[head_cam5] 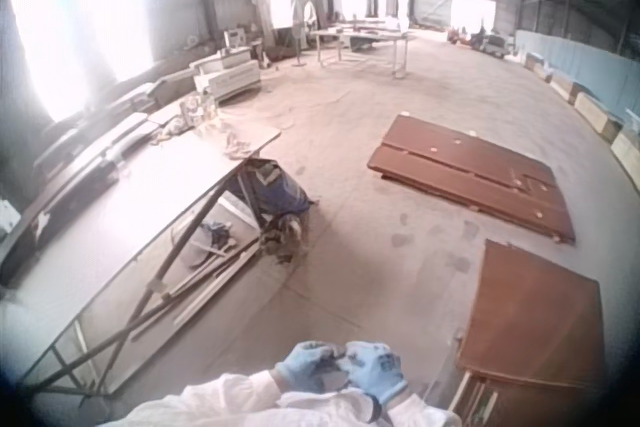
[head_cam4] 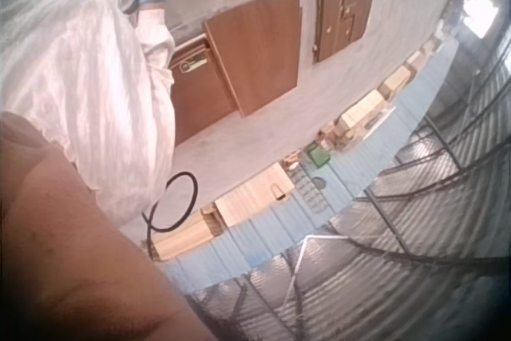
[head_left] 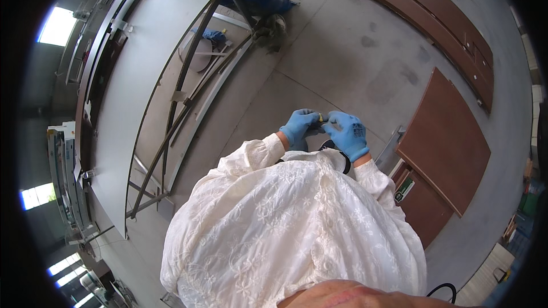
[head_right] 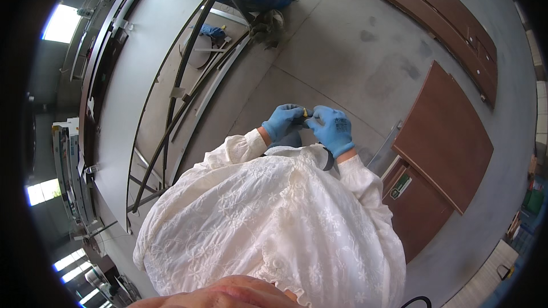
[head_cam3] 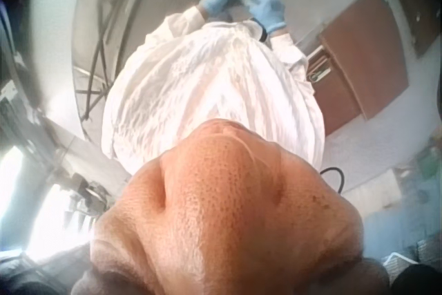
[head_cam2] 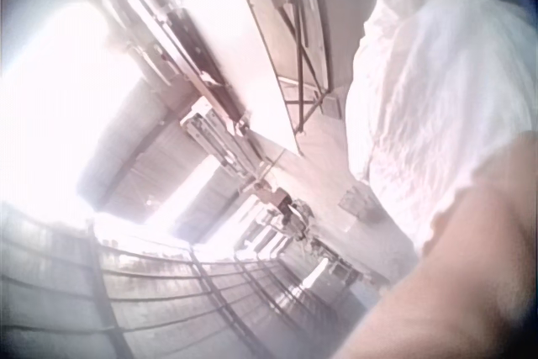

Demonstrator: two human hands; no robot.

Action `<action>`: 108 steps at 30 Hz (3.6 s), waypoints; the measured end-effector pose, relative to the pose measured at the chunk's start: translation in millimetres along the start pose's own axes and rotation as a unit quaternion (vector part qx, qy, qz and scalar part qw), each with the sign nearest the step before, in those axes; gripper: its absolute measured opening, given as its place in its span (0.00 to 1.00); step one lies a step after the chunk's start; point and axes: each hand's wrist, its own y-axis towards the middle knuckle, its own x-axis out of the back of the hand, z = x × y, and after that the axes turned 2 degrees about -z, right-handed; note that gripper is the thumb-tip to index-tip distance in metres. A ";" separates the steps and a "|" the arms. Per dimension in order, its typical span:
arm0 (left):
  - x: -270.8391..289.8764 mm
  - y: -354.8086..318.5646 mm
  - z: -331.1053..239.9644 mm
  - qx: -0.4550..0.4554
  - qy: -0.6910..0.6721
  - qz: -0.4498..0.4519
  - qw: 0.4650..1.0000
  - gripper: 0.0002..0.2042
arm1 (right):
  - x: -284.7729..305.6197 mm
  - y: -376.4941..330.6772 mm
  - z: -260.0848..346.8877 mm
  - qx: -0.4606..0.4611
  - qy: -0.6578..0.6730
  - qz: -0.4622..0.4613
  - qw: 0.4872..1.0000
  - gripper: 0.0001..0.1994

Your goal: The person uses a yellow scraper to remove residue from a large wooden panel, then wipes the surface with a cloth. They flip the panel over and continue wiping both sides with a cloth, occasionally applying liquid from a bottle.

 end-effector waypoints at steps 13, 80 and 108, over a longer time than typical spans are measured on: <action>311.2 205.2 -278.1 -0.061 0.000 -0.332 0.941 0.40 | -52.2 88.3 16.9 -0.082 0.022 -0.028 0.996 0.13; -284.6 -73.8 324.8 -0.253 0.552 0.786 0.115 0.12 | -74.9 -421.1 -145.7 -0.778 -0.026 -0.292 0.556 0.17; -157.6 -64.4 621.5 0.372 0.422 0.033 0.826 0.39 | -195.7 -906.5 -177.0 -0.689 -0.218 -0.452 0.523 0.35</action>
